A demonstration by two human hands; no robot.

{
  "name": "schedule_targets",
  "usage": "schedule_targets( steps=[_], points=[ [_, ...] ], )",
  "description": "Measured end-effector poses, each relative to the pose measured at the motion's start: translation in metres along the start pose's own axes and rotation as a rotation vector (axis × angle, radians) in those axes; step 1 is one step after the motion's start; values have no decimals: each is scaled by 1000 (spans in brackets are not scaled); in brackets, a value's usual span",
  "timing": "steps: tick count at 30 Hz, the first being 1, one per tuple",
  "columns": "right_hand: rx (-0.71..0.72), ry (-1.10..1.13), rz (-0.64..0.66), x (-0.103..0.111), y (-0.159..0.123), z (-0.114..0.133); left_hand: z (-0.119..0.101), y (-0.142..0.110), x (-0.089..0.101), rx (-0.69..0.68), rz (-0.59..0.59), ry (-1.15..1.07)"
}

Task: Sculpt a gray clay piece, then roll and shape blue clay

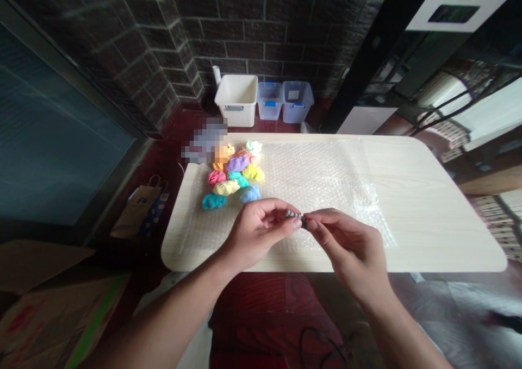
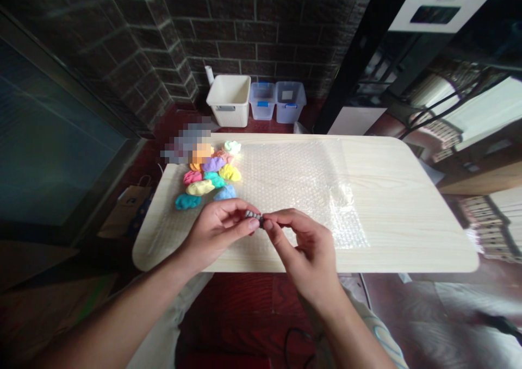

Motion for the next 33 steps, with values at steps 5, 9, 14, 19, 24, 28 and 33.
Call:
schedule_targets(
  steps=[5,9,14,19,24,28,33],
  points=[
    [-97,20,-72,1,1,-1,5,-1,1,-77,-24,56],
    [-49,-28,-29,1,3,-1,5,-3,2,-141,-56,163],
    [39,-27,-16,1,4,0,3,-4,1,-180,-81,270],
    [32,-27,8,0,4,1,1,-4,0,-175,-87,278],
    [12,-13,7,0,4,3,1,-4,-1,-140,-54,201],
    [8,-18,16,0,4,2,1,-4,0,-119,-52,182],
    [-53,16,9,0,3,-1,4,-2,-1,-87,-26,161]
  ],
)
Point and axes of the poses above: each hand's wrist, its own y-axis towards the middle knuckle, its own x-axis out of the back of the hand, z = x × y, the point moved 4 cm from there along y, towards the middle knuckle, and after that the axes turned 11 degrees about x, right-handed, at the moved point
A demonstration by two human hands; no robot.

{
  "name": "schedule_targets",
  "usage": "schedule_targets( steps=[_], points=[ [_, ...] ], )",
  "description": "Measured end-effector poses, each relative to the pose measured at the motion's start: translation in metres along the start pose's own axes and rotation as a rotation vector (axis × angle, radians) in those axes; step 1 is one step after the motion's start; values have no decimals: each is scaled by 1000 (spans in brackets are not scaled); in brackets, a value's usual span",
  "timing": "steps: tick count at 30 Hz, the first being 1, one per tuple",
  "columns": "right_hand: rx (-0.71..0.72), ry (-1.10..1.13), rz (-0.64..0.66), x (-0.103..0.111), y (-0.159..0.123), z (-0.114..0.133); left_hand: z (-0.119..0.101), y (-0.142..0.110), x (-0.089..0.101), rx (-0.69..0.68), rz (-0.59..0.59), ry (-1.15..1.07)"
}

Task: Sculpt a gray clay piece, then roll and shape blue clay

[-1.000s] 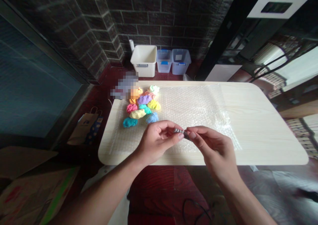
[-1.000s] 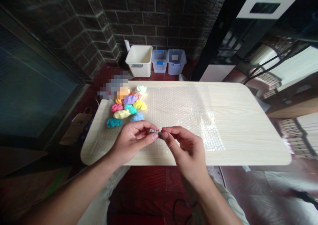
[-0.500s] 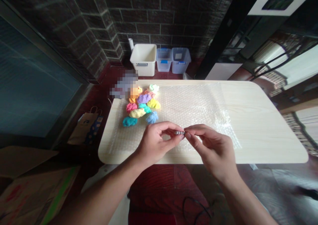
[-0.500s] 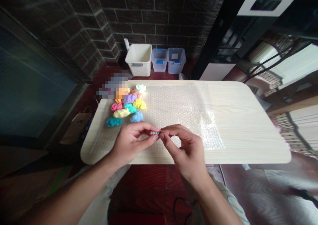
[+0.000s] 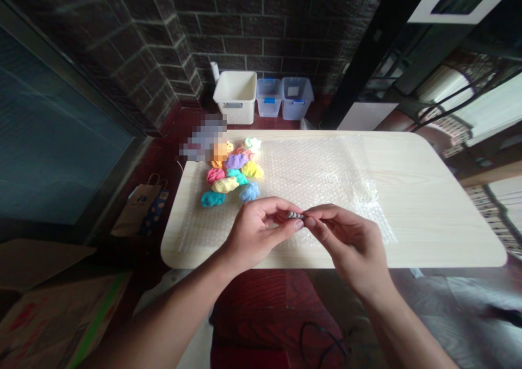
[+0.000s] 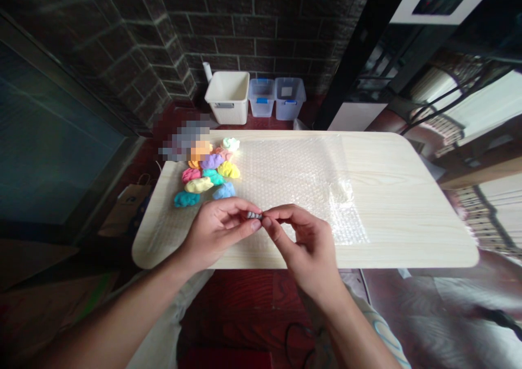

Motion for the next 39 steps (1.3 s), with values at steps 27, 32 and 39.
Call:
schedule_targets(
  steps=[27,32,39],
  points=[
    [62,-125,-13,4,-4,-4,-3,-1,1,-88,-77,126],
    [84,-122,-8,5,-5,-2,-1,0,0,-20,-37,50],
    [171,-220,71,2,-4,3,-1,2,2,90,6,-76]
  ],
)
Point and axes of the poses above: each hand's wrist, its own y-axis towards the middle knuckle, its own x-axis out of the back of the hand, z = x × y, the point moved 4 cm from there along y, towards the middle knuckle, and after that the axes turned 11 degrees about x, right-handed, at the moved point
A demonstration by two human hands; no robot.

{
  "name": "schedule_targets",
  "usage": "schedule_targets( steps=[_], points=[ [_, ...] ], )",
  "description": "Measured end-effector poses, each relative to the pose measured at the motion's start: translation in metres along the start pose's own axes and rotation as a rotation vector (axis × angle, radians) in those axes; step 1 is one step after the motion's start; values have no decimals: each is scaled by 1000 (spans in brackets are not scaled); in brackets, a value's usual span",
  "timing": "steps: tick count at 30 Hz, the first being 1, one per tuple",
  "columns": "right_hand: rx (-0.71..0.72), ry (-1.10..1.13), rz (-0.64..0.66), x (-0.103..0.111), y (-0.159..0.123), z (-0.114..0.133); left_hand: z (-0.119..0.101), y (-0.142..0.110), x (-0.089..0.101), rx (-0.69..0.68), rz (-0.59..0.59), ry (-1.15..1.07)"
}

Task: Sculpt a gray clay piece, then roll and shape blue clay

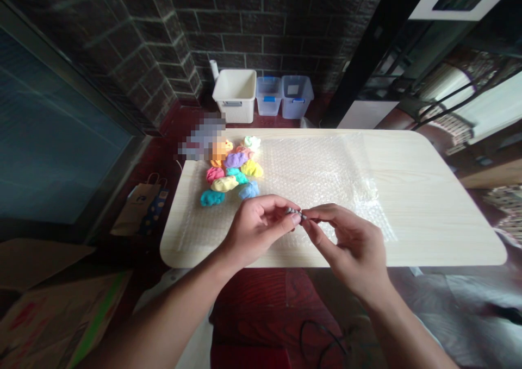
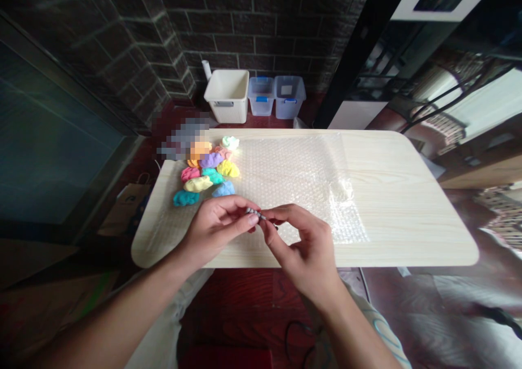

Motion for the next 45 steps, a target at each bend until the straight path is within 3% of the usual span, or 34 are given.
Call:
schedule_targets(
  steps=[10,21,29,40,45],
  points=[
    [81,-17,29,-1,3,2,-2,-1,-3,46,6,-96],
    [-33,19,-28,0,-5,-10,4,2,1,21,-28,-167],
    [-76,144,-22,2,-1,-8,-5,-1,0,-15,48,-1],
    [-114,173,1,4,-5,-12,-3,0,-2,-7,109,-10],
    [-161,158,-6,7,-6,-15,-5,1,6,-89,43,127]
  ],
)
Point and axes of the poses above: each hand's wrist, its own y-axis towards the middle knuckle, its own x-axis out of the back of the hand, z = x × y, the point moved 4 cm from there along y, towards the middle knuckle, and after that the axes turned 11 degrees about x, right-handed, at the moved point
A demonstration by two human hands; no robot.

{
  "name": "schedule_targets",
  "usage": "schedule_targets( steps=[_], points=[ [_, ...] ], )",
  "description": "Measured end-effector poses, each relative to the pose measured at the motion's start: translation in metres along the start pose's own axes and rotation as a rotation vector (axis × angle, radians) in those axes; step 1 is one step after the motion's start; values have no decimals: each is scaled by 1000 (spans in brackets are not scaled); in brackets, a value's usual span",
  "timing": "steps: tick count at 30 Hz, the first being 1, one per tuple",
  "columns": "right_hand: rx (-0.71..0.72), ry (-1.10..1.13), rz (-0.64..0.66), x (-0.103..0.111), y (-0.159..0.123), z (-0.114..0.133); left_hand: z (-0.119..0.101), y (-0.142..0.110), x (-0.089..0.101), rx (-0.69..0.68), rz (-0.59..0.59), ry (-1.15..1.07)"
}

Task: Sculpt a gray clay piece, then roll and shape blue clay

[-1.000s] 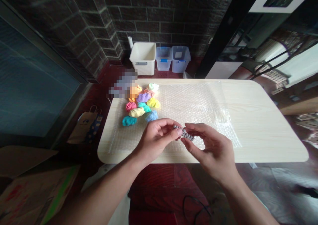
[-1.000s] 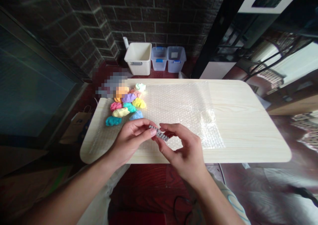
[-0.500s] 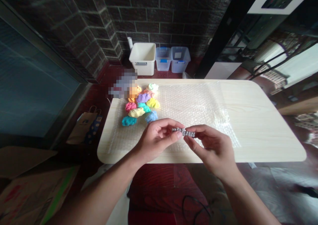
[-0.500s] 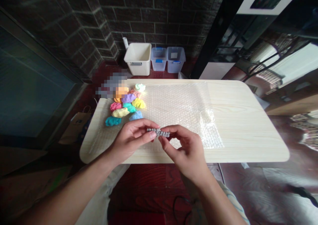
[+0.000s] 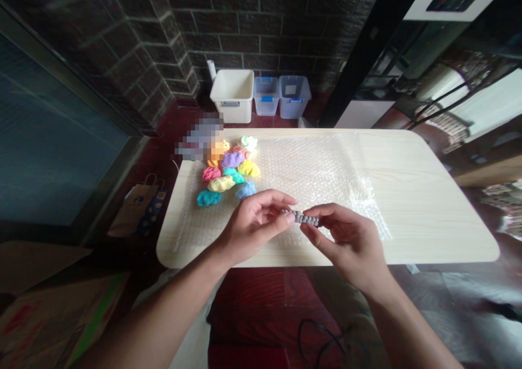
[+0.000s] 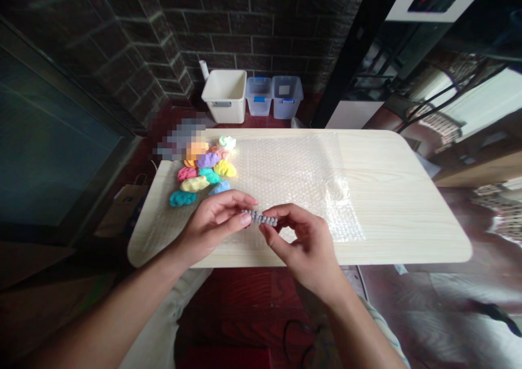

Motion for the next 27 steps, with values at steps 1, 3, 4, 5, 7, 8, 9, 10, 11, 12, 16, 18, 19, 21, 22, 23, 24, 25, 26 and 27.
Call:
schedule_targets(
  steps=[1,3,4,5,7,8,9,10,11,12,16,18,19,21,22,23,24,25,26,27],
  points=[
    [-13,-18,-2,2,1,-2,-1,0,5,-39,-39,71],
    [-50,-70,9,7,2,-10,-5,-1,16,-137,-159,255],
    [-78,-101,25,10,3,-16,-7,-1,22,-179,-204,356],
    [-115,-138,46,13,4,-22,-8,-2,26,-214,-240,455],
    [-164,-182,92,20,6,-36,-10,-4,33,-245,-271,633],
    [-174,-193,97,25,7,-41,-10,-5,35,-258,-268,708],
    [-179,-208,103,28,7,-46,-11,-6,36,-269,-261,776],
    [-177,-232,105,32,8,-49,-10,-6,36,-278,-251,839],
    [-171,-257,104,34,9,-50,-9,-6,36,-282,-238,897],
    [-160,-285,105,35,9,-51,-8,-6,35,-285,-222,950],
    [-59,-395,130,29,14,-46,1,-2,30,-287,-136,1123],
    [13,-447,159,23,17,-45,6,2,27,-277,-105,1190],
    [43,-473,173,20,19,-45,8,4,27,-266,-98,1220],
    [86,-516,199,16,21,-49,10,7,26,-239,-101,1265],
    [98,-536,209,15,21,-51,11,8,25,-228,-106,1278],
    [106,-556,217,14,21,-53,11,9,25,-222,-115,1283],
    [111,-575,220,15,22,-54,10,10,24,-220,-120,1281],
    [115,-589,221,16,21,-54,9,10,23,-224,-125,1272],
    [118,-600,218,17,21,-53,7,9,21,-233,-132,1256],
    [117,-606,212,18,21,-51,4,8,20,-248,-140,1234]
  ],
)
Point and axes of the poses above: each hand's wrist, its own y-axis towards the middle knuckle, its own x-axis out of the back of the hand, z = x × y, the point moved 4 cm from there along y, towards the middle knuckle, and after that the axes turned 11 degrees about x, right-handed, at the moved point
